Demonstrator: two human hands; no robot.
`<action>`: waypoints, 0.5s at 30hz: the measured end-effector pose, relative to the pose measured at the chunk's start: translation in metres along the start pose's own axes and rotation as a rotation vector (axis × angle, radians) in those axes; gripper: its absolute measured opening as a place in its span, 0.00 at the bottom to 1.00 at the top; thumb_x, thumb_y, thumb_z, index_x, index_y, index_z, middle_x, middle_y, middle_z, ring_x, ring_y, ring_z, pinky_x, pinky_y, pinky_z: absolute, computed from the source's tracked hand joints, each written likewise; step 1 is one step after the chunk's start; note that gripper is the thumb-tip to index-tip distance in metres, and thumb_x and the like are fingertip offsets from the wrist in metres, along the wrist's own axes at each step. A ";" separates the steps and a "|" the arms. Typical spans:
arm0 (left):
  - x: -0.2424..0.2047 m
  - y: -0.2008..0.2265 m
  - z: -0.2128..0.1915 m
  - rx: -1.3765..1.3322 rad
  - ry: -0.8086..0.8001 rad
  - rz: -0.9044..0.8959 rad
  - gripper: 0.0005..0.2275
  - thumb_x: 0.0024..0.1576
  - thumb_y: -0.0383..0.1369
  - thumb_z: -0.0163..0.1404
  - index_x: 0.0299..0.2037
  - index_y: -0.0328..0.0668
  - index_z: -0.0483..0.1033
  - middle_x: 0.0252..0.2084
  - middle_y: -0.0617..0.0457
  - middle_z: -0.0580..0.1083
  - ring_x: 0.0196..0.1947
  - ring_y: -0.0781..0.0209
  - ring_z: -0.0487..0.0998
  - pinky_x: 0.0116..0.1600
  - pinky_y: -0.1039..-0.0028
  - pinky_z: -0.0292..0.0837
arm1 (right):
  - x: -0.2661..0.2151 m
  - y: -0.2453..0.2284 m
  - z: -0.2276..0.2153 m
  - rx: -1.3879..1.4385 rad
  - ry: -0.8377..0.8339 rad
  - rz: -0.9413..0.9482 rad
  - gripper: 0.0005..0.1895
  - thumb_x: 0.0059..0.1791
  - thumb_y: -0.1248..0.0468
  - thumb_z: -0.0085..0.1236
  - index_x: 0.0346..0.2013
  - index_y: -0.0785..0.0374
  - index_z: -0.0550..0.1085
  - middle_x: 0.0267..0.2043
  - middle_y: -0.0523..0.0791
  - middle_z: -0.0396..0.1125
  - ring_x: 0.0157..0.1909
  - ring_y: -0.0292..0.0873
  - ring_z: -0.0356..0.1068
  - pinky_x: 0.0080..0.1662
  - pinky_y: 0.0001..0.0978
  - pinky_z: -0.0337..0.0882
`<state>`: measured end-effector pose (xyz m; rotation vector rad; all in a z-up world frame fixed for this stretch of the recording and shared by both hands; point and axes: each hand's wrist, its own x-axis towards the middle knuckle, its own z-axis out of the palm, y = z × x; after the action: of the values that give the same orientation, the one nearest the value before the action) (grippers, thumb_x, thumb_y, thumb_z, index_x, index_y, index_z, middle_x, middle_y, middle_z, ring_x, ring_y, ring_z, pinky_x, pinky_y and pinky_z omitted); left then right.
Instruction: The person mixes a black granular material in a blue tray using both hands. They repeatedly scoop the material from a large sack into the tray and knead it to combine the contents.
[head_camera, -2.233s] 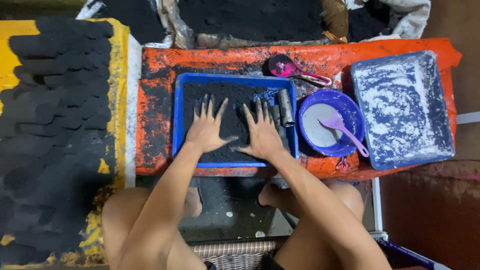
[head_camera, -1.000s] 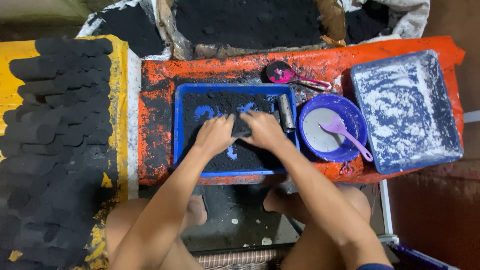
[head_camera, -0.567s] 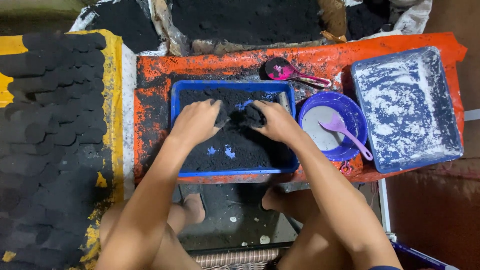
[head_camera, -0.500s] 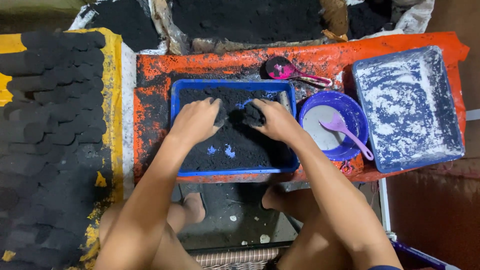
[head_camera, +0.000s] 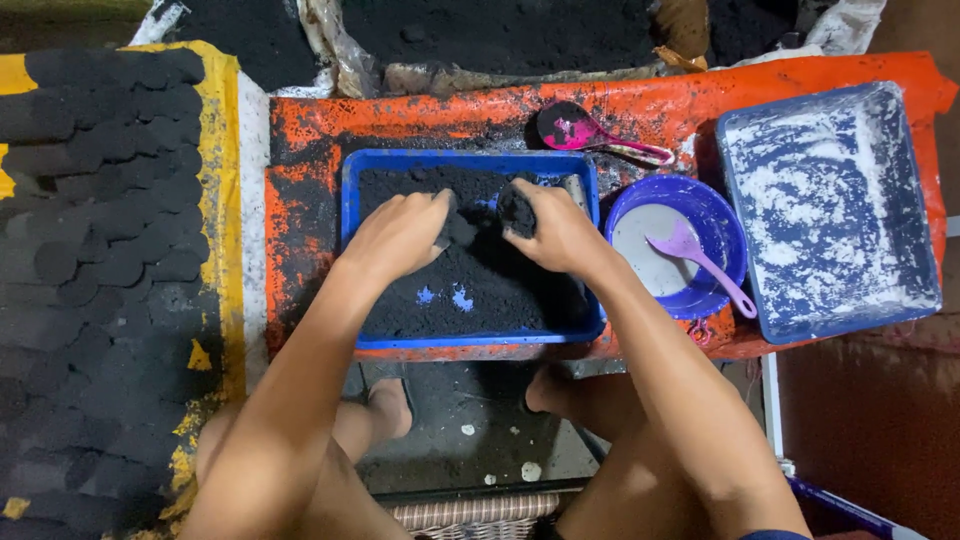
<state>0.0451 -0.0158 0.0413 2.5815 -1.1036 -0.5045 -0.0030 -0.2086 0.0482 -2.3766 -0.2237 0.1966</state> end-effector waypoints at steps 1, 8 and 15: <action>0.000 0.000 -0.002 -0.002 -0.002 -0.003 0.17 0.40 0.21 0.49 0.41 0.26 0.65 0.29 0.35 0.71 0.28 0.45 0.74 0.31 0.64 0.72 | 0.001 0.005 0.002 0.002 -0.003 0.000 0.18 0.36 0.68 0.51 0.36 0.76 0.64 0.31 0.59 0.64 0.38 0.61 0.64 0.40 0.47 0.65; 0.005 -0.002 -0.005 -0.022 0.083 0.015 0.16 0.42 0.18 0.45 0.42 0.24 0.63 0.27 0.36 0.70 0.26 0.45 0.74 0.28 0.66 0.71 | 0.004 0.002 0.003 0.086 0.092 -0.020 0.09 0.36 0.69 0.48 0.29 0.68 0.65 0.22 0.53 0.62 0.30 0.56 0.64 0.33 0.42 0.64; 0.007 -0.011 0.011 0.014 0.162 0.027 0.17 0.41 0.17 0.47 0.43 0.24 0.64 0.28 0.33 0.70 0.27 0.43 0.74 0.29 0.63 0.73 | 0.002 0.036 0.023 -0.005 0.199 -0.001 0.03 0.34 0.73 0.45 0.21 0.65 0.63 0.13 0.50 0.59 0.21 0.53 0.62 0.29 0.36 0.60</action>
<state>0.0517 -0.0147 0.0255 2.5639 -1.0887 -0.2768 -0.0016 -0.2190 0.0065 -2.3813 -0.1304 -0.0410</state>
